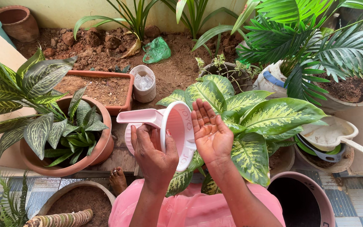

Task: The person cleans a pink plastic mug by hand using water and their fingers, then tips the mug over a dark bucket.

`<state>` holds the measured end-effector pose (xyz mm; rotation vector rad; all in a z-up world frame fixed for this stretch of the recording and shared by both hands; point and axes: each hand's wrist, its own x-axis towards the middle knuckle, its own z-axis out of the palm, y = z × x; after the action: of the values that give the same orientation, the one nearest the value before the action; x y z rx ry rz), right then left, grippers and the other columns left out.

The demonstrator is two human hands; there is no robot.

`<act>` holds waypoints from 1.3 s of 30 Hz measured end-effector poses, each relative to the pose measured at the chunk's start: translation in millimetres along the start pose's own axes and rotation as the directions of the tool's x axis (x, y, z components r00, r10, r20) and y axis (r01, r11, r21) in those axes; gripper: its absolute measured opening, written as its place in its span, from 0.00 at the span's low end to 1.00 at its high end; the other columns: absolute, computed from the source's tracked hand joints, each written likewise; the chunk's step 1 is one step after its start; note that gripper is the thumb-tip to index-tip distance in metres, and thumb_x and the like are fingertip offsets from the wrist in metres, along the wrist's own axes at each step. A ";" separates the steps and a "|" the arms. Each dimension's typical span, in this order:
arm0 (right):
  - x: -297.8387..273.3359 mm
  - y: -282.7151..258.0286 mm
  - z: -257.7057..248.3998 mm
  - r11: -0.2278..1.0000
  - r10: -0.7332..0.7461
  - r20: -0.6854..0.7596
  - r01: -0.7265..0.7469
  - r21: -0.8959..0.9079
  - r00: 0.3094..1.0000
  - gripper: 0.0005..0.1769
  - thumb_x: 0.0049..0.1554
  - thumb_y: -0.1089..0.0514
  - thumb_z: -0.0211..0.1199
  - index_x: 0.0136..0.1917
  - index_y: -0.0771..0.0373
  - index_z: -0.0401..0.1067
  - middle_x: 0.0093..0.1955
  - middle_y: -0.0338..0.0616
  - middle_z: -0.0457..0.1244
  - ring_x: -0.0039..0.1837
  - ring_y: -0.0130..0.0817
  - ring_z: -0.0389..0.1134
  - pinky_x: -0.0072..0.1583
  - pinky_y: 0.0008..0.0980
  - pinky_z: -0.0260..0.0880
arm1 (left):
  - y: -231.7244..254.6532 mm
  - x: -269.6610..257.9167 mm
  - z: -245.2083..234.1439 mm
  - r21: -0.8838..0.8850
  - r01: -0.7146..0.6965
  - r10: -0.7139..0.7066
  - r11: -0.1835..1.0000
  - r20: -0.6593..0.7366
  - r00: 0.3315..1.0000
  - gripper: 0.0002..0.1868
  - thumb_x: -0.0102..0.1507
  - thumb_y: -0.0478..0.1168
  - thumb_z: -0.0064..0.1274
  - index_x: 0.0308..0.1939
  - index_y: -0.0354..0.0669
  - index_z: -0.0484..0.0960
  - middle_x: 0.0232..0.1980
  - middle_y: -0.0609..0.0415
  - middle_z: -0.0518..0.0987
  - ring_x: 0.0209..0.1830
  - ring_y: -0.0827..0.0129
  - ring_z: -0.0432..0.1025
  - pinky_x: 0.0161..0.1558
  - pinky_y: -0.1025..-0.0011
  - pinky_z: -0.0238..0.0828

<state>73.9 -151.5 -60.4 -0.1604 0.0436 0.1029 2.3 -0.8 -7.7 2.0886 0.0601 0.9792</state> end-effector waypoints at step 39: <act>0.5 -64.3 -17.8 0.983 -0.184 -0.021 0.185 0.025 0.983 0.28 0.70 0.53 0.34 0.70 0.76 0.62 0.77 0.62 0.57 0.81 0.54 0.55 0.79 0.52 0.54 | 11.6 -1.6 8.4 -0.067 -0.048 0.051 0.997 0.039 0.998 0.17 0.60 0.33 0.55 0.51 0.31 0.71 0.42 0.41 0.81 0.47 0.40 0.77 0.77 0.40 0.51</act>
<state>80.6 -217.4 -67.9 -0.1382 0.0483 -0.0842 3.5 -14.6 -3.8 2.0572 -0.0444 0.9553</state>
